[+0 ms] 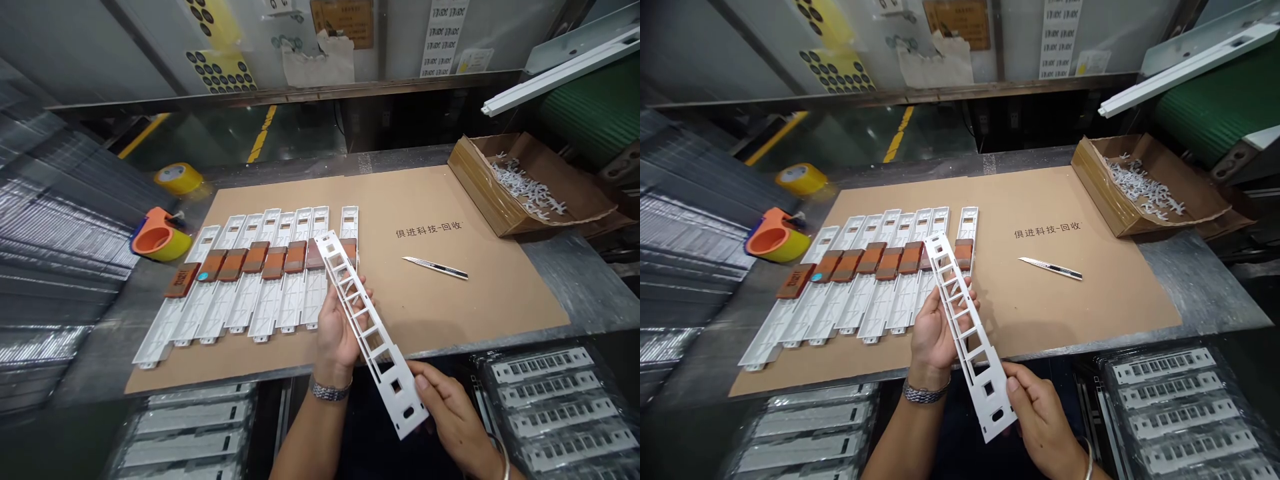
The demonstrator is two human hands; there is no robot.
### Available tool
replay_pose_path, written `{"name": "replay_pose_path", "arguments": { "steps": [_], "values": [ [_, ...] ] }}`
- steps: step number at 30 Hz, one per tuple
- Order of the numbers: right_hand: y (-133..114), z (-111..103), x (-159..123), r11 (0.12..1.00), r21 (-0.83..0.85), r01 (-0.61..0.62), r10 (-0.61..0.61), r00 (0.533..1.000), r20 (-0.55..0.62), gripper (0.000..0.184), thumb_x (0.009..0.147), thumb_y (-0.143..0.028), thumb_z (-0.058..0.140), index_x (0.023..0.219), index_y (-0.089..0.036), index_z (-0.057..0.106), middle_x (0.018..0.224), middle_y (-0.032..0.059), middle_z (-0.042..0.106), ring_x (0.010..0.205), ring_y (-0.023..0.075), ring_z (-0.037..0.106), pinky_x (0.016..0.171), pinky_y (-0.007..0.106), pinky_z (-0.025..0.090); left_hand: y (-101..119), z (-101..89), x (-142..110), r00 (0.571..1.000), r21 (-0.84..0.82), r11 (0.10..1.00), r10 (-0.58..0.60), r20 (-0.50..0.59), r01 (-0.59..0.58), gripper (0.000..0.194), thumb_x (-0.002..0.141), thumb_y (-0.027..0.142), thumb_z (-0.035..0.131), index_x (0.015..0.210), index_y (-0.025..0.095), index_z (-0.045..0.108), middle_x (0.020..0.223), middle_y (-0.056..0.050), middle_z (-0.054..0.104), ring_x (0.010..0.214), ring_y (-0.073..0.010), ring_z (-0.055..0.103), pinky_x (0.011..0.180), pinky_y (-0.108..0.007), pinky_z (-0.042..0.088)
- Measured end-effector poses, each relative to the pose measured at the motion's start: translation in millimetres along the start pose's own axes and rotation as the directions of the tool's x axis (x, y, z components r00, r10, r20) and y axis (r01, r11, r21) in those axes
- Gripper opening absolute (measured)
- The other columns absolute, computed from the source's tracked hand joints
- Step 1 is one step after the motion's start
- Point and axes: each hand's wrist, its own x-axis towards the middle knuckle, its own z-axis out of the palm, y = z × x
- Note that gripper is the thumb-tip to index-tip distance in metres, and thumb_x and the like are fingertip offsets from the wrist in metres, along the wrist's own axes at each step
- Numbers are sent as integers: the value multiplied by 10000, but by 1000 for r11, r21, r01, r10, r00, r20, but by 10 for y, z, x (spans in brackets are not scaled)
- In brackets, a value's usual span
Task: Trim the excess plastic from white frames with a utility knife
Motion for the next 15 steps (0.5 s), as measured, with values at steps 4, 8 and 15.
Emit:
{"name": "replay_pose_path", "arguments": {
  "steps": [4,8,15],
  "values": [
    [-12,-26,-1,1000,27,-1,-1,996,88,448,921,-433,497,1288,-177,516,810,34,648,711,158,574,643,260,474,-10,0,-7,999,-12,999,33,3,-33,293,926,322,396,958,132,617,783,-47,654,667,-143,619,616,-264,543],
    [-69,-75,-20,998,57,31,-41,985,165,452,928,-395,474,1347,-225,466,990,56,648,858,177,580,799,295,474,-20,6,-8,999,-20,999,40,-3,-40,281,924,328,398,961,145,609,787,-37,649,667,-140,612,601,-257,535],
    [-61,-109,-52,990,142,-14,-12,983,181,535,843,-177,499,1365,-288,457,796,-13,604,628,116,483,689,248,464,-23,-4,15,999,-23,999,42,17,-41,296,930,324,371,966,139,599,774,-48,644,667,-145,613,583,-257,534]
  ]
}}
